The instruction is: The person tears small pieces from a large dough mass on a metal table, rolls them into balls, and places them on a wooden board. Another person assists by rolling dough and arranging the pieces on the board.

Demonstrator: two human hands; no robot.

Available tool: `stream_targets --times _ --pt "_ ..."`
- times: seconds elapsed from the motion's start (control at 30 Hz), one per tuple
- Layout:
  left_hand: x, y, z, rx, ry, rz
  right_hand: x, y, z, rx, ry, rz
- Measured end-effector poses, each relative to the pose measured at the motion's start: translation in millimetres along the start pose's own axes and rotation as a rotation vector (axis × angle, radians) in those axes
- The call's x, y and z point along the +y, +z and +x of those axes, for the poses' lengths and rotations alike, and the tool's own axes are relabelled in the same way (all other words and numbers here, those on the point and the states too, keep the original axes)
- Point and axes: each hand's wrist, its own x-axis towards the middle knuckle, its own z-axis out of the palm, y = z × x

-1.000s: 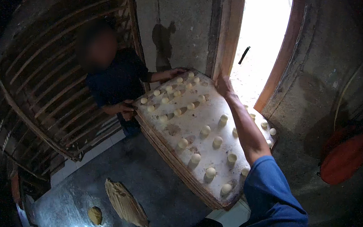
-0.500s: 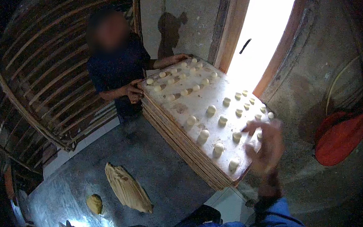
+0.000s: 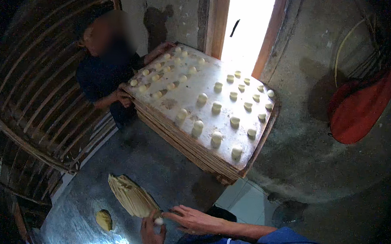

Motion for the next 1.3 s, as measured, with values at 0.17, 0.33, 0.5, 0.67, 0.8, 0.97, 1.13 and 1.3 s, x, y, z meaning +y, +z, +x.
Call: stream_targets --times 0.17,0.33,0.5,0.67,0.8,0.97,1.13,1.3 --pt "68 26 50 0.192 0.269 -0.296 -17 -24 -7 0.302 0.060 0.156" --pt "104 34 60 0.155 0.294 -0.379 -6 -39 -34 0.521 0.071 0.097" --pt "121 38 61 0.059 0.121 -0.467 7 -42 -50 0.460 -0.027 -0.079" --pt "142 15 61 -0.195 0.010 -0.465 14 -39 -67 0.487 -0.018 -0.075" --pt "139 33 46 -0.069 0.197 -0.353 8 -64 -99 0.533 0.037 0.032" --pt "105 1 47 0.018 -0.018 -0.330 -2 -138 -105 0.782 0.175 -0.052" --pt "78 -1 33 0.049 -0.142 -0.275 0 -204 -107 1.148 -0.019 -0.465" --pt "39 2 10 0.159 -0.178 -0.271 36 -178 -112 0.763 0.449 -0.693"
